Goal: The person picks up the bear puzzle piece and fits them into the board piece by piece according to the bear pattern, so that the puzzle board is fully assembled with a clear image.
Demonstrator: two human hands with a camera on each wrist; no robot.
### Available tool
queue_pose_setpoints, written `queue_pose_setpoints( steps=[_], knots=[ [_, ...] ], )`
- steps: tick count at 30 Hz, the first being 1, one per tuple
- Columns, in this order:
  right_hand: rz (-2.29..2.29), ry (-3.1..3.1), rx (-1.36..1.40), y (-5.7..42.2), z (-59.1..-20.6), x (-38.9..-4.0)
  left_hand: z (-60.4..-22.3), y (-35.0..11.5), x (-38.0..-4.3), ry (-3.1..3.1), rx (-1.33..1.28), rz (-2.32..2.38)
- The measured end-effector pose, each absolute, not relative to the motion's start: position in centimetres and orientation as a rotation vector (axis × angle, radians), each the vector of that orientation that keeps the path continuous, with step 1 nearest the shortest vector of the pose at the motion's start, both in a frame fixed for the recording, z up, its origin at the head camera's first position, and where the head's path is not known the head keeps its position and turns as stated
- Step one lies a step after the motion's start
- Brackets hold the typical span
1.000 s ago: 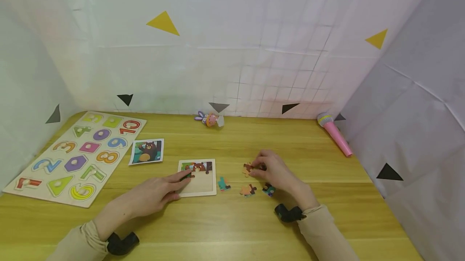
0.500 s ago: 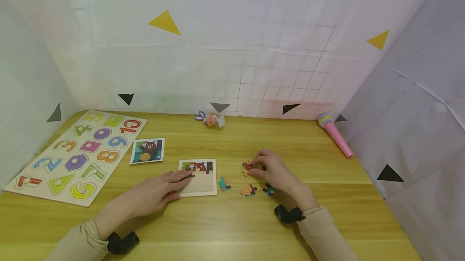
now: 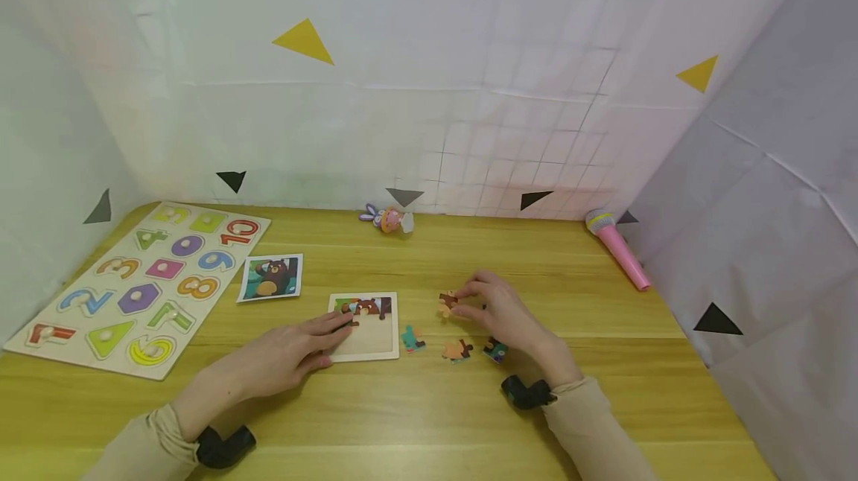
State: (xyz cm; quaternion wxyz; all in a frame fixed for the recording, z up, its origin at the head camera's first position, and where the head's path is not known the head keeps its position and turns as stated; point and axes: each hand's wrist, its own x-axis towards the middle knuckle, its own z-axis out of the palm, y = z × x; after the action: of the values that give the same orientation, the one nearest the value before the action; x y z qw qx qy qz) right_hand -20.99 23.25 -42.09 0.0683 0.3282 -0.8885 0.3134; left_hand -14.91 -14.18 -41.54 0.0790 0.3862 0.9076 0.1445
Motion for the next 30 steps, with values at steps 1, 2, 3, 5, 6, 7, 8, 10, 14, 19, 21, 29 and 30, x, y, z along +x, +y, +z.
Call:
queue_pose_setpoints(
  steps=[1,2,3,5,6,7,8,10,14,19,21,29,30],
  knots=[
    [0.949,-2.662,0.998,23.0,-42.1,-21.0,-41.5,-14.2,-14.9,2.715,1.151,0.432],
    [0.951,-2.654,1.001,22.7,-42.0,-21.1,-41.5,-14.2,-14.9,2.714,1.146,0.431],
    [0.948,-2.645,1.009,22.4,-42.0,-21.1,-41.5,-14.2,-14.9,2.713,1.143,0.431],
    [0.941,-2.648,1.012,21.7,-41.8,-21.2,-41.6,-14.1,-14.9,2.711,1.136,0.432],
    [0.936,-2.651,1.013,21.2,-41.7,-21.2,-41.6,-14.1,-14.9,2.711,1.133,0.433],
    [0.928,-2.652,1.020,20.8,-41.6,-21.2,-41.6,-14.1,-14.9,2.709,1.131,0.435],
    [0.921,-2.660,1.023,20.3,-41.4,-21.2,-41.6,-14.1,-15.0,2.708,1.129,0.437],
    [0.905,-2.677,1.024,19.5,-41.2,-21.3,-41.6,-14.1,-15.0,2.707,1.128,0.437],
    [0.919,-2.703,1.033,17.9,-40.9,-21.3,-41.6,-14.2,-14.9,2.707,1.129,0.446],
    [0.985,-2.722,1.053,16.3,-40.8,-21.4,-41.6,-14.2,-14.9,2.716,1.135,0.455],
    [0.990,-2.714,1.073,15.8,-40.8,-21.5,-41.6,-14.3,-14.9,2.720,1.136,0.455],
    [0.977,-2.680,1.173,13.8,-40.7,-21.7,-41.5,-14.3,-14.9,2.721,1.130,0.465],
    [0.969,-2.671,1.188,13.5,-40.6,-21.7,-41.5,-14.3,-14.9,2.721,1.130,0.467]
  ],
)
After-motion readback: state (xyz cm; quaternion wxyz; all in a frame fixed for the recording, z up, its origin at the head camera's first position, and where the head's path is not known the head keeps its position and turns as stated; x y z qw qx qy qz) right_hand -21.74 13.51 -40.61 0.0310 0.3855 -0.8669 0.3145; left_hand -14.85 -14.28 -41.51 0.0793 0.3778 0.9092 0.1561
